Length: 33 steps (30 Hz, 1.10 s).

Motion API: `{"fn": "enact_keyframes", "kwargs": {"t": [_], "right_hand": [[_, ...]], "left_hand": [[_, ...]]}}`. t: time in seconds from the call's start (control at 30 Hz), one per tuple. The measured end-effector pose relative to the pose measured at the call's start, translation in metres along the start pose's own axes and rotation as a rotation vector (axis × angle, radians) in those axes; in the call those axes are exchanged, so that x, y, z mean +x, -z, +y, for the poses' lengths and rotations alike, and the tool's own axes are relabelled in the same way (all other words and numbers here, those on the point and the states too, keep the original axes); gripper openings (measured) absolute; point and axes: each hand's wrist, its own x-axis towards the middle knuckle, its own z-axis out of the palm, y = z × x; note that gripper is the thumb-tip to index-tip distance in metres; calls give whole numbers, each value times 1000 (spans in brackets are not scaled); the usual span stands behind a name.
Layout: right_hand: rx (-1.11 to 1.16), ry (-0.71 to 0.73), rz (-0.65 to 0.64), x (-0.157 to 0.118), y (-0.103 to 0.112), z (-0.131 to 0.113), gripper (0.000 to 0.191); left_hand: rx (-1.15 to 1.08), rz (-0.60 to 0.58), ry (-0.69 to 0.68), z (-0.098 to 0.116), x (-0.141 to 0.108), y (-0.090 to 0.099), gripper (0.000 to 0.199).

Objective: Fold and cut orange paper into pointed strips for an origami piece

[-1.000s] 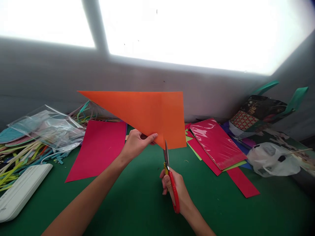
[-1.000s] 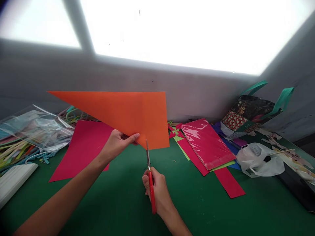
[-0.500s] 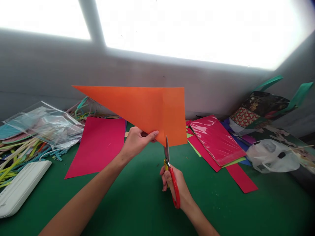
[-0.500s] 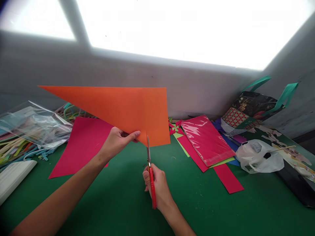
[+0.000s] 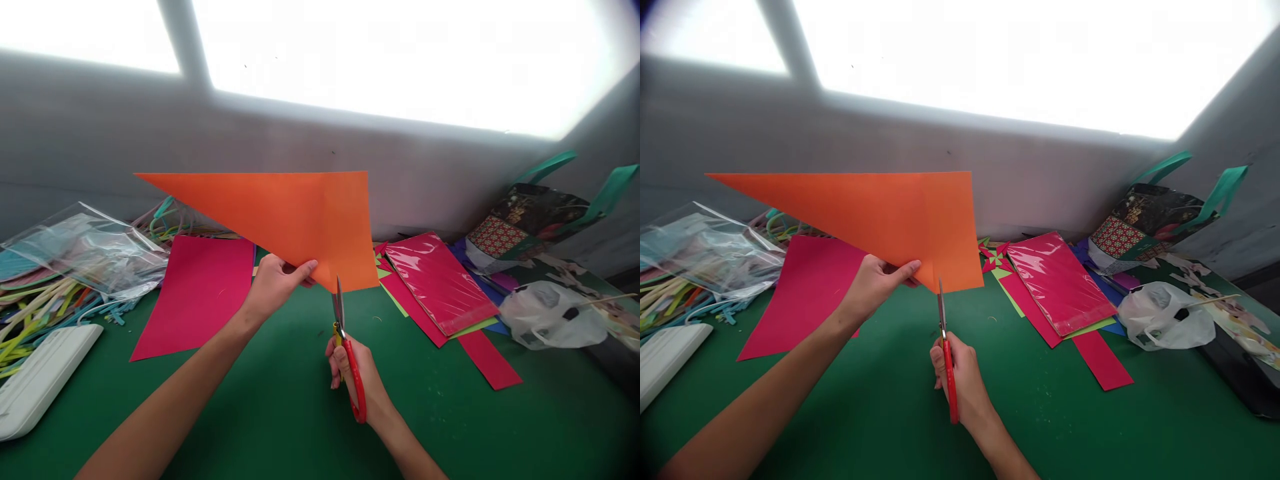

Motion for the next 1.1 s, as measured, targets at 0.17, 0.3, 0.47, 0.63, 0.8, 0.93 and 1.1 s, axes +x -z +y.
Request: {"fn": "enact_keyframes", "kwargs": {"t": [0.17,0.3,0.47,0.63,0.8,0.93,1.1], "right_hand": [[4,-61,46,0,-1,-3,49],[84,-95,109,4,14,-3,51],[-394,-145,282,9,74,-8,47],[-1233,-157,532,8,144,-4,45],[-1490,-232,525,4,200,17,50],[-1412,-199,464,8,211,24,43],[-1416,-97,447,11,193,18,43]], "left_hand": [[-247,4,156,0,2,3,44],[-375,2,296,-15,-8,6,42],[-262,-63,393,-43,-26,14,44],[-129,-113,350,-63,-34,32,47],[2,-558,397,-78,-33,54,46],[260,-793,318,-85,-25,57,44],[720,-765,61,-89,-23,48,34]]}}
